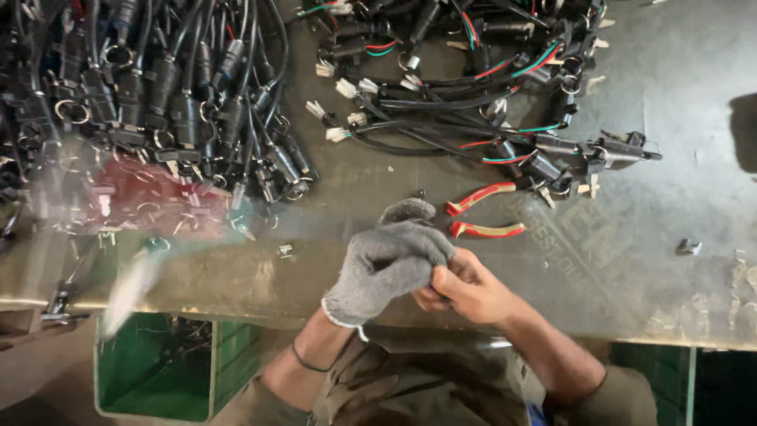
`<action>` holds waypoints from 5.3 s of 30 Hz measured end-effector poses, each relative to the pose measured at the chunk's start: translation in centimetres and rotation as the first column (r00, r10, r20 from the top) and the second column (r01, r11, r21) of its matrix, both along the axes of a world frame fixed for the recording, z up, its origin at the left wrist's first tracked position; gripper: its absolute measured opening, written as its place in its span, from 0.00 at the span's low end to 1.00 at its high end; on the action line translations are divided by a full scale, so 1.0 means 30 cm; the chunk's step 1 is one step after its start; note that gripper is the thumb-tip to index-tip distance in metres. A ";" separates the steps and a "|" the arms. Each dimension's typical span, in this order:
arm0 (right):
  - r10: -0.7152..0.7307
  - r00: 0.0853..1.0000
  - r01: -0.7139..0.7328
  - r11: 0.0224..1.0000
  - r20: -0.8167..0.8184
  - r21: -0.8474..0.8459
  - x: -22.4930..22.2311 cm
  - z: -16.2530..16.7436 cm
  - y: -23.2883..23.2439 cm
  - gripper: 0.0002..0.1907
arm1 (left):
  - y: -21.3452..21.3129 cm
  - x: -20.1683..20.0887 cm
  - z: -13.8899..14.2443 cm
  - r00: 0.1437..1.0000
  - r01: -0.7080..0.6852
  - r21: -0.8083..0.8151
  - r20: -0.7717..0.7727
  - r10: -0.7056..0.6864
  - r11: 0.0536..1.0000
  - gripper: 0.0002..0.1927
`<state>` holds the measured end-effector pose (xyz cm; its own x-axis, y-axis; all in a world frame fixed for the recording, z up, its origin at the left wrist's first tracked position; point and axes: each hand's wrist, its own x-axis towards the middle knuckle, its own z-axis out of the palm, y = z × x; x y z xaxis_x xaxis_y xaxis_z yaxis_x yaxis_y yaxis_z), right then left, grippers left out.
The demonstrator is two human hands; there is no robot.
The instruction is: The person processes cable assemblies at a workbench, using pliers to strip and crimp the ends of black multi-conductor wires and fitting terminals onto the exposed conductors. Finished cables are set aside in piles, and the person gathers completed cables together at the end.
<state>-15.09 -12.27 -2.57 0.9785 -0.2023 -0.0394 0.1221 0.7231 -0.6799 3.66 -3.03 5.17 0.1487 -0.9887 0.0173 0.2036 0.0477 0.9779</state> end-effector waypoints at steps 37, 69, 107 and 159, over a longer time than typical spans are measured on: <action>-0.515 0.851 -0.072 -0.304 0.101 -0.950 0.082 0.268 -0.159 0.16 | 0.072 -0.088 0.171 0.983 -0.183 0.188 0.003 0.186 0.965 0.25; -0.657 0.752 -0.251 -0.216 -0.050 -0.944 0.062 0.233 -0.069 0.19 | 0.087 -0.138 0.027 0.454 -0.350 -0.248 0.799 0.395 0.903 0.37; -0.563 0.791 -0.319 -0.714 0.239 -0.623 0.132 0.246 -0.410 0.12 | 0.068 0.257 0.390 0.026 -0.347 -0.570 0.788 0.615 0.745 0.29; -0.659 0.735 0.114 0.356 -0.162 -0.927 0.036 0.293 -0.035 0.09 | -0.009 -0.070 0.006 0.818 -0.263 -0.168 -0.561 0.128 0.950 0.15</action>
<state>-14.00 -13.34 6.22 0.6695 -0.7426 0.0153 -0.2822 -0.2734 -0.9196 1.56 -3.31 5.36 0.3907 -0.9155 0.0964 0.6543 0.3498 0.6704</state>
